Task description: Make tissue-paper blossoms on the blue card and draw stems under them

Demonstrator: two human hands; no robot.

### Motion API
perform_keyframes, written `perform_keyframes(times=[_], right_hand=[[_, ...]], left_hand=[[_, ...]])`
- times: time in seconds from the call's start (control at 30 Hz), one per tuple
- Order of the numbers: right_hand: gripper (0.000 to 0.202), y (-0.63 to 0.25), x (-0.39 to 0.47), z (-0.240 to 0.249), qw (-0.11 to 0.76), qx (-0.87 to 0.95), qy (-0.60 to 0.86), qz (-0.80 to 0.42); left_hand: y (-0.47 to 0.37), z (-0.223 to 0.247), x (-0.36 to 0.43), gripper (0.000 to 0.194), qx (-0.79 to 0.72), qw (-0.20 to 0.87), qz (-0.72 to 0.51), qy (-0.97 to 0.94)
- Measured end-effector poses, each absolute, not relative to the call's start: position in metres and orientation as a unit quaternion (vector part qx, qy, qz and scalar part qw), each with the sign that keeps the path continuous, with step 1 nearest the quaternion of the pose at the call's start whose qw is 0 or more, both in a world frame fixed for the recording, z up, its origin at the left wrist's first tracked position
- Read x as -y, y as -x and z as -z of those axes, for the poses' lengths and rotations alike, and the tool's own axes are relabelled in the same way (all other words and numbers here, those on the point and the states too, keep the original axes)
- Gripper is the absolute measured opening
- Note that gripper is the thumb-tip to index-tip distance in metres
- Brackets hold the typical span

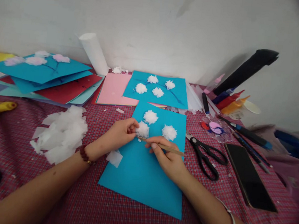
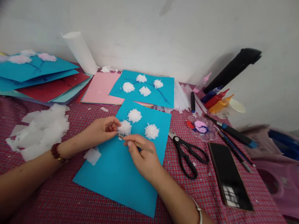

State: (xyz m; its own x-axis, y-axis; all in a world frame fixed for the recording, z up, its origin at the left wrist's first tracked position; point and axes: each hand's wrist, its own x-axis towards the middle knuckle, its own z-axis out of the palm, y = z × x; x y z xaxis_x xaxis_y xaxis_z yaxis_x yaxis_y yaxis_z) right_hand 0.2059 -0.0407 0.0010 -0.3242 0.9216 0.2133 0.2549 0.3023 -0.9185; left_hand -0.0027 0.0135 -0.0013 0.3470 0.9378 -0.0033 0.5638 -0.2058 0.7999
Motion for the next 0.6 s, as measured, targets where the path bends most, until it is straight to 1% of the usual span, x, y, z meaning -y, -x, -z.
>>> perform_keyframes(times=[0.23,0.6], right_hand=[[0.018,-0.2064,0.0401,0.0016,0.394,0.695,0.457,-0.391],[0.019,-0.2055,0.0386,0.0030,0.379,0.715,0.455,-0.373]], left_hand=[[0.0036,0.0048,-0.0159,0.021,-0.507,0.359,-0.254,-0.741],[0.0019,-0.0010,-0.0140,0.022,-0.510,0.364,-0.249,-0.738]])
